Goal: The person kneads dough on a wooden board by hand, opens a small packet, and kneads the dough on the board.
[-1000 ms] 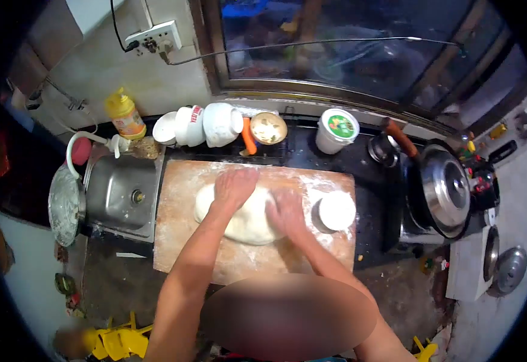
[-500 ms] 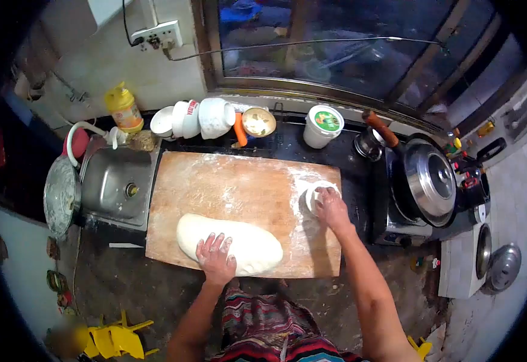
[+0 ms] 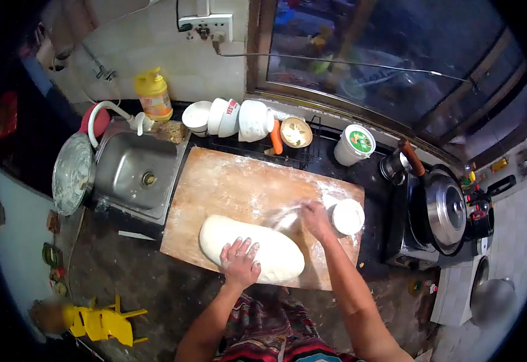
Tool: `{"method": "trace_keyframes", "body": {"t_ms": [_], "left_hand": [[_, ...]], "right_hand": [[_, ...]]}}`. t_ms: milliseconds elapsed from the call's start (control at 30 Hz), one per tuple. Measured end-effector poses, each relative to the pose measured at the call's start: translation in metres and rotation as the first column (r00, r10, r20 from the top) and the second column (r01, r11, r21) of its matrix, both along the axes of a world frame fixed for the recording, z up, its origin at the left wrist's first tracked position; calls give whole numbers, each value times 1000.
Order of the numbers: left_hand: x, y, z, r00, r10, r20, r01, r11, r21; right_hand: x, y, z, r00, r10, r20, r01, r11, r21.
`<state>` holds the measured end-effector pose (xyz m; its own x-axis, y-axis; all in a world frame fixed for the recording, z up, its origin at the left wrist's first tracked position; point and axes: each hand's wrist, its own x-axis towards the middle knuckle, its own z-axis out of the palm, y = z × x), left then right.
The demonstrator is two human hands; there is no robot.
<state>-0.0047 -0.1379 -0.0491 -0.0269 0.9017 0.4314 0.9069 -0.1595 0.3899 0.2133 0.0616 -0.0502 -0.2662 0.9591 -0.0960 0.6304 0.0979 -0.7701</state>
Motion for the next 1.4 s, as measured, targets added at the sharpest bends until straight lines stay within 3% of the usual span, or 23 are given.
{"method": "trace_keyframes", "body": {"t_ms": [67,167,267,367,433,500,533,600,633,667,733,833,867,933,1000,1033,1067,1100,1167,1200,1233,1333,1400], "left_hand": [[-4,-6,1,1000,-25,7,25,999,-40],[0,-37,-12,1000,-16,-5,16,998,-54],[-3,-60,-35,991,-93,-92,90,995,-33],[-10,11,4,965,-214,-152,171,951,-256],[-4,75,20,966,-238,-102,221,963,-153],[-4,128,36,955,-293,47,296,935,-197],[-2,130,39,970,-134,204,165,976,-143],[0,131,50,841,166,516,-130,986,-105],[5,109,71,773,290,564,-331,943,-31],[7,85,61,611,497,615,-454,857,-241],[24,49,13,128,473,872,-286,859,-424],[55,58,38,115,443,889,-338,859,-384],[52,61,44,238,473,848,-305,865,-397],[45,66,56,464,504,729,-250,864,-438],[48,67,98,789,438,430,-181,835,-520],[54,67,103,887,335,319,-137,848,-512],[62,66,105,954,219,204,-87,855,-511],[73,64,71,973,164,164,-86,912,-401],[73,68,86,973,52,227,69,867,-494],[70,70,90,965,0,262,144,835,-531],[57,75,76,886,-47,461,297,821,-488],[23,95,71,732,256,632,209,798,-565],[-12,127,44,880,187,436,34,892,-450]], "right_hand": [[-11,-6,35,984,-177,-16,177,984,-6],[21,-53,-14,857,153,491,-323,903,282],[36,-74,0,914,388,118,-362,911,-196],[19,-91,36,952,190,-242,-277,871,-405],[10,-85,38,959,210,-191,-256,929,-268],[11,-73,31,964,196,-180,-235,944,-230],[11,-69,27,968,201,-151,-230,952,-203],[8,-57,25,972,217,-94,-229,962,-149],[0,-57,36,984,166,-67,-173,978,-119],[-5,-54,37,991,120,-61,-129,977,-171],[-11,-52,37,999,28,-41,-38,960,-276],[-17,-70,8,876,-284,-390,29,839,-544],[-14,-83,10,830,-310,-464,-47,790,-611],[-27,-115,30,597,-589,-545,-116,609,-784],[-28,-137,50,456,-693,-559,-300,472,-829],[-23,-147,38,518,-711,-475,-190,445,-875],[-8,-145,30,798,-485,-358,-41,548,-836],[13,-137,26,965,-227,-130,59,672,-738],[27,-130,32,980,-94,175,153,920,-362],[28,-124,43,969,-196,153,212,972,-97],[29,-121,50,952,-287,105,268,949,168],[-5,-107,53,940,118,319,-147,987,67],[-28,-95,60,926,150,347,-162,987,6]]}}
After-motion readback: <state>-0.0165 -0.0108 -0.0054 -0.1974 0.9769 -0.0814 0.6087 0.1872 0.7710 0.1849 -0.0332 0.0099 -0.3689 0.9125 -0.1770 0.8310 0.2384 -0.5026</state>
